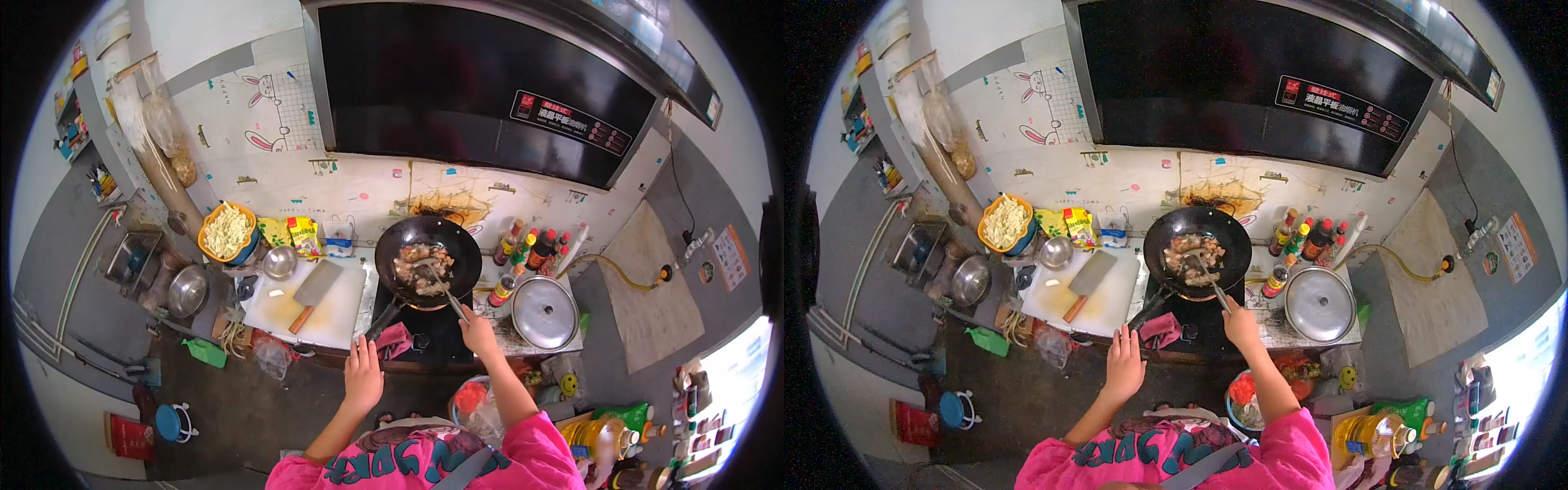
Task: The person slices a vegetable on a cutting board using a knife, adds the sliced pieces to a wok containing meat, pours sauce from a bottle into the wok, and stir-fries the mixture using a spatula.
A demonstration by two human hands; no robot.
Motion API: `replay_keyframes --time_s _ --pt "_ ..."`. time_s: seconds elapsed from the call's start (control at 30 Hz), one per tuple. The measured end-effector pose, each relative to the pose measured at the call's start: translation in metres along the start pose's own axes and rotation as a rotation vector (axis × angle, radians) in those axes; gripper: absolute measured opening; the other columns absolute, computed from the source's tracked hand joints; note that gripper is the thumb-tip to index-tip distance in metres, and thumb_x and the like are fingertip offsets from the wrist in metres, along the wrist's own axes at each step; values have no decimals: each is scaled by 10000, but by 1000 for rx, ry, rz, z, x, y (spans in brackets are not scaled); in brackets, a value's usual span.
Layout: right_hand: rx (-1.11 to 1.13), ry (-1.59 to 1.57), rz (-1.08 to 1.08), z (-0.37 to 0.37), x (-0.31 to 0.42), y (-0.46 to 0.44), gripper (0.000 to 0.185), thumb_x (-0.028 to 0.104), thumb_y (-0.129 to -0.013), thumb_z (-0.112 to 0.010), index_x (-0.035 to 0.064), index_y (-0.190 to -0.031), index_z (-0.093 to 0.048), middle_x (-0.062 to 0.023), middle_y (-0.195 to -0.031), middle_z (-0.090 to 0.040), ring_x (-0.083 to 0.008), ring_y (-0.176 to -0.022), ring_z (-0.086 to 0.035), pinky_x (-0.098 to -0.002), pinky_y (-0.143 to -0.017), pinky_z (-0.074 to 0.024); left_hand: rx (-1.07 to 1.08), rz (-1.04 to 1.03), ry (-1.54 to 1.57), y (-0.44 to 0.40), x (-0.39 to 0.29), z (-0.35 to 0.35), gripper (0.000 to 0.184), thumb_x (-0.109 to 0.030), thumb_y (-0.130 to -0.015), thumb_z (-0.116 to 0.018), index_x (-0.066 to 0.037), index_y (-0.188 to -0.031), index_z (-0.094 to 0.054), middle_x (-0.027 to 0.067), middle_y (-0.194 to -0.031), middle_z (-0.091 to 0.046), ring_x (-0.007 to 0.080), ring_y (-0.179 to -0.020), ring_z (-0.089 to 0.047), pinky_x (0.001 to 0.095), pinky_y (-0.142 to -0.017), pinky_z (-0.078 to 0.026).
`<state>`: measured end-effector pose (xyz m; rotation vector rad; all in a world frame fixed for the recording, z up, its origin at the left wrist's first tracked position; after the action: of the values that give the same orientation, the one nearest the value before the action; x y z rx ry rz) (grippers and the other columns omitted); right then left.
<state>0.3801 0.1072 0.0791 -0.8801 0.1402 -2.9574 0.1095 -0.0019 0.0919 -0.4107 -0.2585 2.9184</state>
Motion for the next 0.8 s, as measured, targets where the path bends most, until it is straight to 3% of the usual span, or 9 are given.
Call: replay_keyframes --time_s 0.1,0.2,0.3,0.47,0.63,0.8 --pt "-8 17 4 1 8 6 419 141 -832 -580 63 -1240 -528 -269 -832 -624 -433 -788 -606 -496 -705 -486 8 -17 18 -1 0 0 768 -165 -743 -681 69 -1364 -294 275 -1455 -198 454 -1307 -270 500 -1035 -304" --pt "64 90 -62 22 4 16 422 124 -826 -581 81 -1243 -533 -265 -832 -623 -433 -793 -603 -499 -715 -480 -7 -4 0 0 -1 1 751 -180 -748 -674 40 -1370 -313 239 -1461 -231 414 -1322 -282 484 -1020 -325" --pt "17 -5 -11 46 -5 23 415 116 -821 -588 75 -1232 -547 -270 -899 -619 -423 -861 -601 -464 -761 -478 2 -19 22 0 0 0 766 -165 -742 -680 68 -1363 -298 273 -1456 -198 450 -1309 -269 499 -1039 -299" --pt "-35 -108 -74 67 2 21 409 119 -832 -575 71 -1237 -542 -280 -935 -611 -425 -915 -592 -433 -793 -475 -9 -3 1 1 0 1 755 -183 -745 -678 40 -1368 -315 239 -1463 -230 416 -1321 -282 483 -1016 -327" --pt "-142 -160 -66 36 -17 0 408 121 -849 -538 3 -1238 -512 -288 -1030 -595 -429 -967 -574 -448 -833 -464 0 -14 20 0 1 2 754 -168 -745 -674 52 -1366 -307 252 -1460 -221 431 -1314 -281 490 -1021 -316" --pt "-112 -190 -55 14 -18 12 406 129 -858 -524 11 -1246 -503 -290 -1077 -581 -431 -1028 -549 -455 -877 -442 -4 -37 37 1 2 1 764 -152 -745 -672 77 -1363 -285 280 -1453 -199 457 -1304 -272 502 -1036 -295"
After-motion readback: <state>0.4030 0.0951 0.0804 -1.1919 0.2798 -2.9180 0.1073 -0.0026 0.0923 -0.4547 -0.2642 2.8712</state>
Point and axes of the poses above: each hand's wrist, its own y-axis away from the middle knuckle, its own z-axis out of the back of the hand, x = y × z, the point moved 6 cm from there along -y, towards the middle knuckle
